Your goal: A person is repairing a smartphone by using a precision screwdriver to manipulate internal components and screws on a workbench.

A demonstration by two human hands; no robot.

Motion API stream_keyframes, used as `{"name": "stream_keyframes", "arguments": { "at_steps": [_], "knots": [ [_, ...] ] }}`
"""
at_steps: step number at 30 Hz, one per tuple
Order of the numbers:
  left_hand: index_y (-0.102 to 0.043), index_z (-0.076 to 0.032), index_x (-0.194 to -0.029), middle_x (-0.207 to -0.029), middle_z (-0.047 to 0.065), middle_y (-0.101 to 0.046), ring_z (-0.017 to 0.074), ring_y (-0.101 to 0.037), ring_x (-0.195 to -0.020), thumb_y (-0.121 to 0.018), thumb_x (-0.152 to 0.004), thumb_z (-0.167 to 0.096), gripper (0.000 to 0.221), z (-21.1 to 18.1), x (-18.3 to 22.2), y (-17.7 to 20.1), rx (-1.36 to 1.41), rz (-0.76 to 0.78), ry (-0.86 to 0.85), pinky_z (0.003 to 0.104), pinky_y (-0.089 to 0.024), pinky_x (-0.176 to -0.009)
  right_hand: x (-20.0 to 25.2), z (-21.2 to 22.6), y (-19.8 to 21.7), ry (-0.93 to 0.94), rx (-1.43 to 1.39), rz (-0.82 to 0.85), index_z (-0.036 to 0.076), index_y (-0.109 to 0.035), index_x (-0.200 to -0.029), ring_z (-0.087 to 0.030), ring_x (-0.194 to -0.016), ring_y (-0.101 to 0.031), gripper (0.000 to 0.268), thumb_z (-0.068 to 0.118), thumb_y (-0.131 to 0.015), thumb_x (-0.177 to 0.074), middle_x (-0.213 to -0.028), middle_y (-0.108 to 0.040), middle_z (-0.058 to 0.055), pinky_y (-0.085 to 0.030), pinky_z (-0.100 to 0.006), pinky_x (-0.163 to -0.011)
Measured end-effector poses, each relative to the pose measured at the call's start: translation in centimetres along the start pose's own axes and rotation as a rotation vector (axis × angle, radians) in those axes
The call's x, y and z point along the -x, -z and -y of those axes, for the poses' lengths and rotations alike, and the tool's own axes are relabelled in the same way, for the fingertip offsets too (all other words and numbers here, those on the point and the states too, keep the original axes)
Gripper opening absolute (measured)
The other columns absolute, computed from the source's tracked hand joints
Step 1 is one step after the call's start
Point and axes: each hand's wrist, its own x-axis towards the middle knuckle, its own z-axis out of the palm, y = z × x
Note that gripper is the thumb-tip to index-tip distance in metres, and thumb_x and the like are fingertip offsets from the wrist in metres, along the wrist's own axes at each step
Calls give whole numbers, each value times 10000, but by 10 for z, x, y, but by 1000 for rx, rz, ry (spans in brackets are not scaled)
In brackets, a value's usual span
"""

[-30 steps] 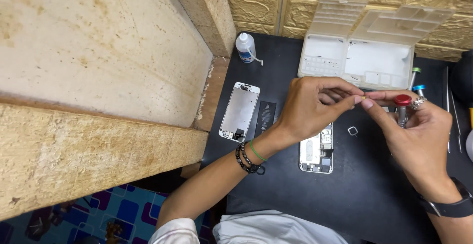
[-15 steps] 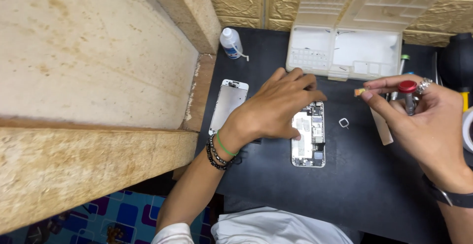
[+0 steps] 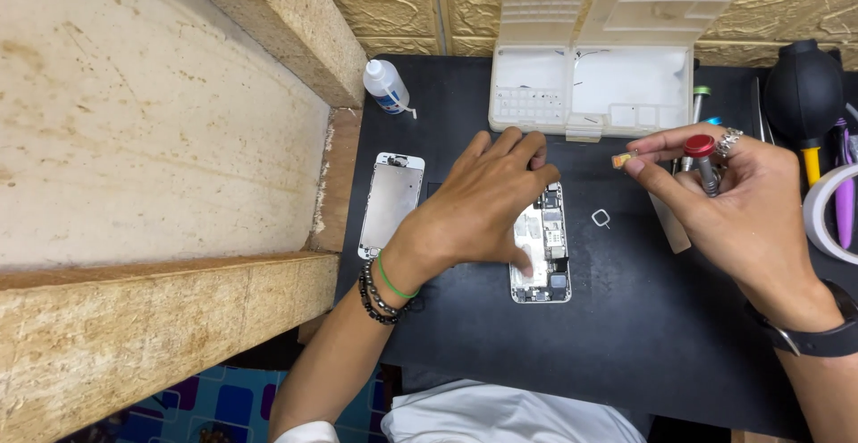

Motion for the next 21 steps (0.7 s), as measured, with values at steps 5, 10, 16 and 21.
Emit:
{"name": "stream_keyframes", "arguments": {
  "at_steps": [5, 10, 16, 21],
  "knots": [
    [-516, -227, -1465, -1248, 110, -492, 298, -458, -1158, -1115, -272, -448, 1353, 0, 1, -1, -10, 98, -30, 496, -382, -943, -1, 3, 1, -21, 20, -3, 70, -746, -1016, -28, -581, -290, 59, 86, -784, -973, -1074, -761, -15, -276, -161, -574],
    [-657, -203, -1234, -1225, 143, -516, 314, -464, -1183, -1091, -183, -423, 1158, -1, -1, 0, -39, 25, -73, 464, -411, -857, -2, 1, 0, -23, 31, -9, 77, -751, -1012, -27, -587, -296, 59, 101, -787, -973, -1058, -759, -4, -270, -166, -576],
    [-553, -180, -1212, -1267, 137, -462, 299, -452, -1127, -1102, -120, -406, 1243, -3, 1, 7, -13, -39, -94, 414, -397, -838, -2, -2, -2, -40, 40, -8, 79, -764, -1021, -24, -553, -299, 68, 115, -795, -971, -962, -737, 16, -266, -169, -551],
    [-509, -166, -1158, -1038, 56, -542, 263, -468, -993, -1112, -228, -372, 1128, -2, 1, 9, 27, 8, -97, 425, -368, -847, -2, -1, -3, -71, 52, 3, 93, -772, -1010, -26, -549, -290, 54, 129, -790, -973, -929, -740, 24, -254, -178, -535]
  ]
}}
